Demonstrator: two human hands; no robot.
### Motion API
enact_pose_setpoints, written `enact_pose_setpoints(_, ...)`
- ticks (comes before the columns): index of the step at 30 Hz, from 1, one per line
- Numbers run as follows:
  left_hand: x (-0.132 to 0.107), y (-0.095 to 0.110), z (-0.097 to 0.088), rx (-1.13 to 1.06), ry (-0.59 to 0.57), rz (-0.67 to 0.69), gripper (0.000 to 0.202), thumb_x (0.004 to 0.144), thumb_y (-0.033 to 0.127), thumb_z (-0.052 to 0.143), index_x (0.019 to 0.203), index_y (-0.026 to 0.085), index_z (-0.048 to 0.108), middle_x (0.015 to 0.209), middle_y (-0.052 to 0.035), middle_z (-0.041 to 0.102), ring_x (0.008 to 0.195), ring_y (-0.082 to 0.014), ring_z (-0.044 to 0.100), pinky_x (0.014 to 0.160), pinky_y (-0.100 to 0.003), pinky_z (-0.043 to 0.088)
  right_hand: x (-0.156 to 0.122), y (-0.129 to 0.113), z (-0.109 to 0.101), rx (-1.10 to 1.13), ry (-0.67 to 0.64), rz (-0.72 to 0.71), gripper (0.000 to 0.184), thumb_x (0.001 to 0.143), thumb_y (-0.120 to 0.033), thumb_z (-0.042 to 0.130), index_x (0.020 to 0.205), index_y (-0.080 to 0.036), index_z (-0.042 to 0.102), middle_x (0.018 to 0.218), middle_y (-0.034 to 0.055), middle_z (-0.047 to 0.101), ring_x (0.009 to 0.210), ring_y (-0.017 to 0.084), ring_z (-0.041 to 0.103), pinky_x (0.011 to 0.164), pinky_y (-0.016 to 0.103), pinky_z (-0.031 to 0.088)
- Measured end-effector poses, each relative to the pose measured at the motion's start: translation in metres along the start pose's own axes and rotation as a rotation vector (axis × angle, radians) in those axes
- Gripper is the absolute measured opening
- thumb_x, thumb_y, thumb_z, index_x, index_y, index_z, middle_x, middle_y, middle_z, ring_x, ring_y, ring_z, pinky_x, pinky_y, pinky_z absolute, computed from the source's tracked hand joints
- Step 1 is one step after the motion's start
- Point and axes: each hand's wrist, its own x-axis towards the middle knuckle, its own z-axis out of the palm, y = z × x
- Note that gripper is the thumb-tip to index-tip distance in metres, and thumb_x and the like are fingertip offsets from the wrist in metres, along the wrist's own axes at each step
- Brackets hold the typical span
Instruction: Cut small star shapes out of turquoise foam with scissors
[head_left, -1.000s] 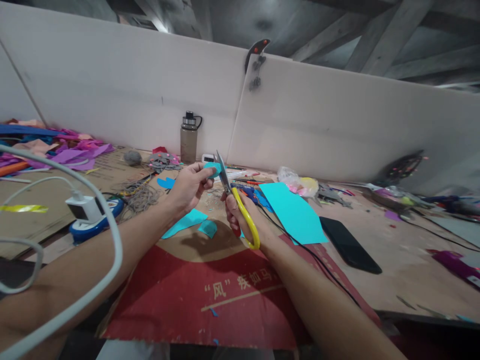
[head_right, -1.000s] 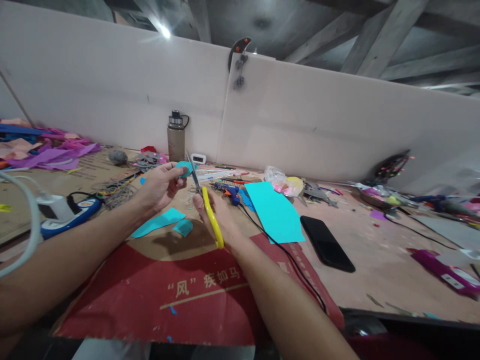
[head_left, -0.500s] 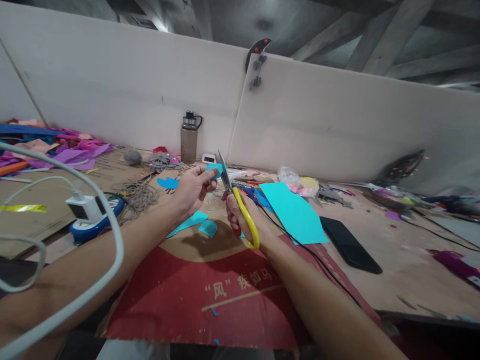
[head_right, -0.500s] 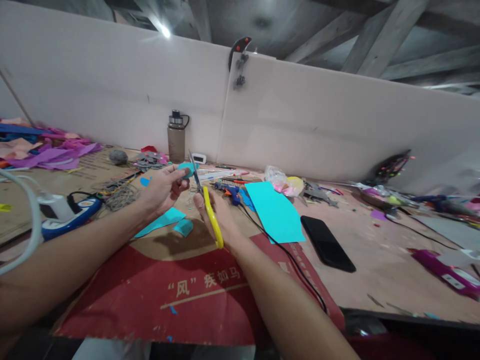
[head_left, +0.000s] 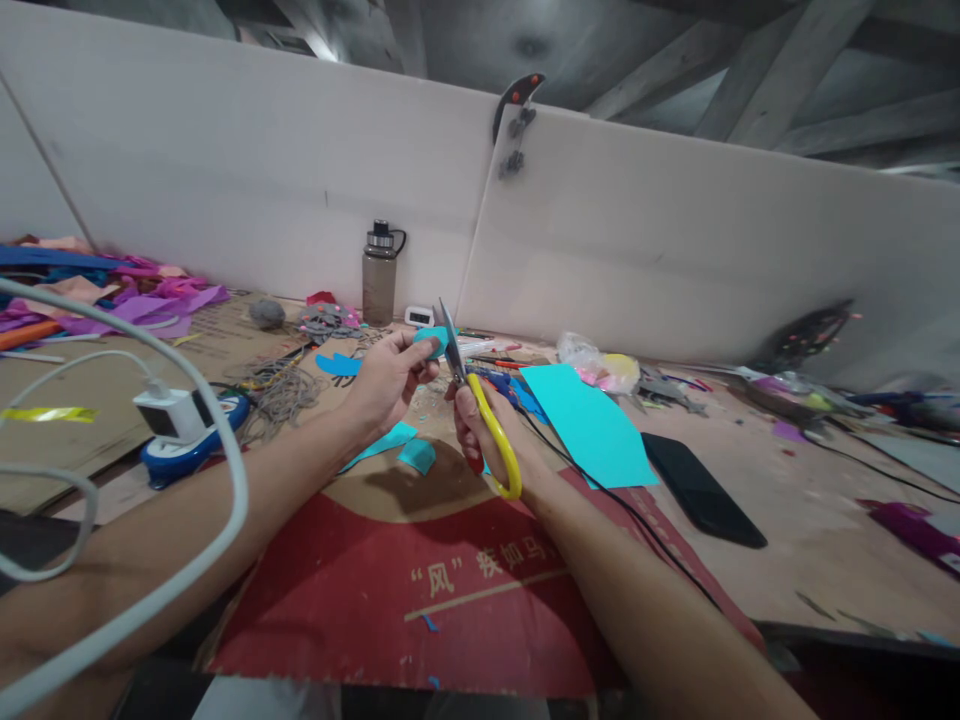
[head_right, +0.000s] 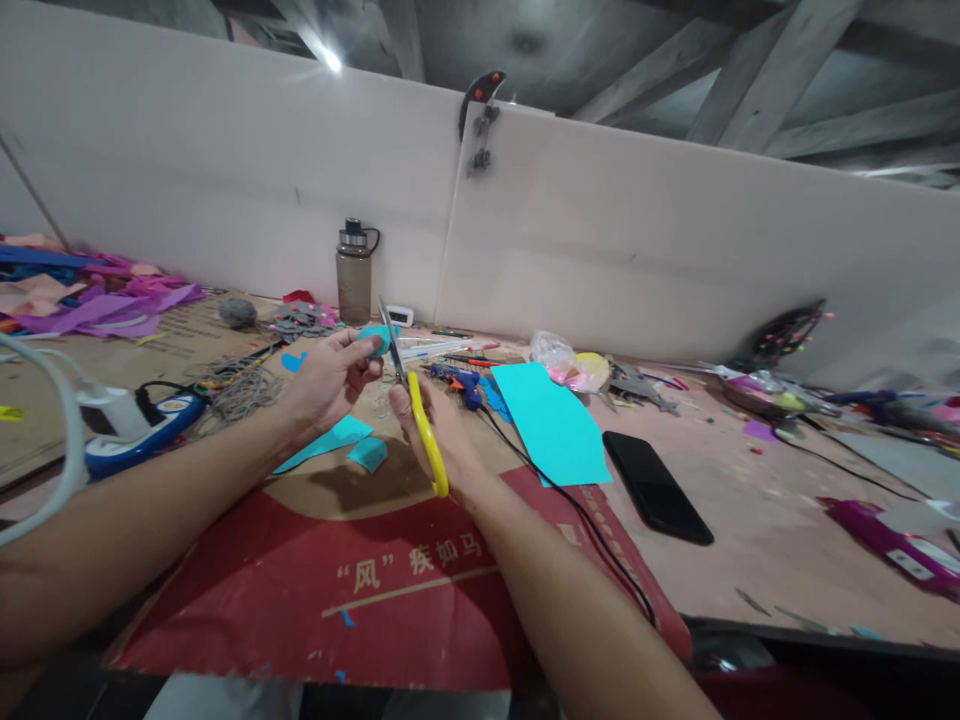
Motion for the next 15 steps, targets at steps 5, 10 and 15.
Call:
enact_pose_setpoints(5,0.0005,-0.0001,-0.0002,0.008,-0.008,0.005,0.026,0.073,0.016,0.085,0.071,0.014,0.059,0.067,0.0029,0.06,0.055,-0.005,0.054,0.054,-0.017,0.043,0.0014,0.0049,-0.0004,0.1,-0.049,0.006,0.057,0.089,-0.079,0.053,0.1,-0.023,0.051,0.062,-0.0076,0.039,0.047,0.009,0.035,0.044,0.023,0.033)
enact_pose_setpoints(10,-0.0002,0.0018,0.0002,0.023,-0.007,0.009,0.027,0.073,0.014,0.084,0.07,0.014,0.057,0.065,0.0038,0.057,0.053,-0.0045,0.054,0.052,-0.017,0.041,0.0004,0.0043,0.0017,0.135,-0.042,0.013,0.052,0.088,-0.074,0.059,0.095,-0.024,0.049,0.062,-0.0082,0.039,0.047,0.008,0.034,0.044,0.021,0.031)
enact_pose_setpoints(15,0.0006,0.0021,-0.0019,0.023,-0.034,0.04,0.028,0.07,0.017,0.085,0.069,0.014,0.058,0.063,0.0044,0.056,0.052,-0.0047,0.053,0.051,-0.017,0.04,-0.0014,-0.0011,0.0029,0.129,-0.006,0.024,0.054,0.087,-0.076,0.058,0.093,-0.023,0.049,0.063,-0.0076,0.041,0.047,0.008,0.035,0.044,0.021,0.031)
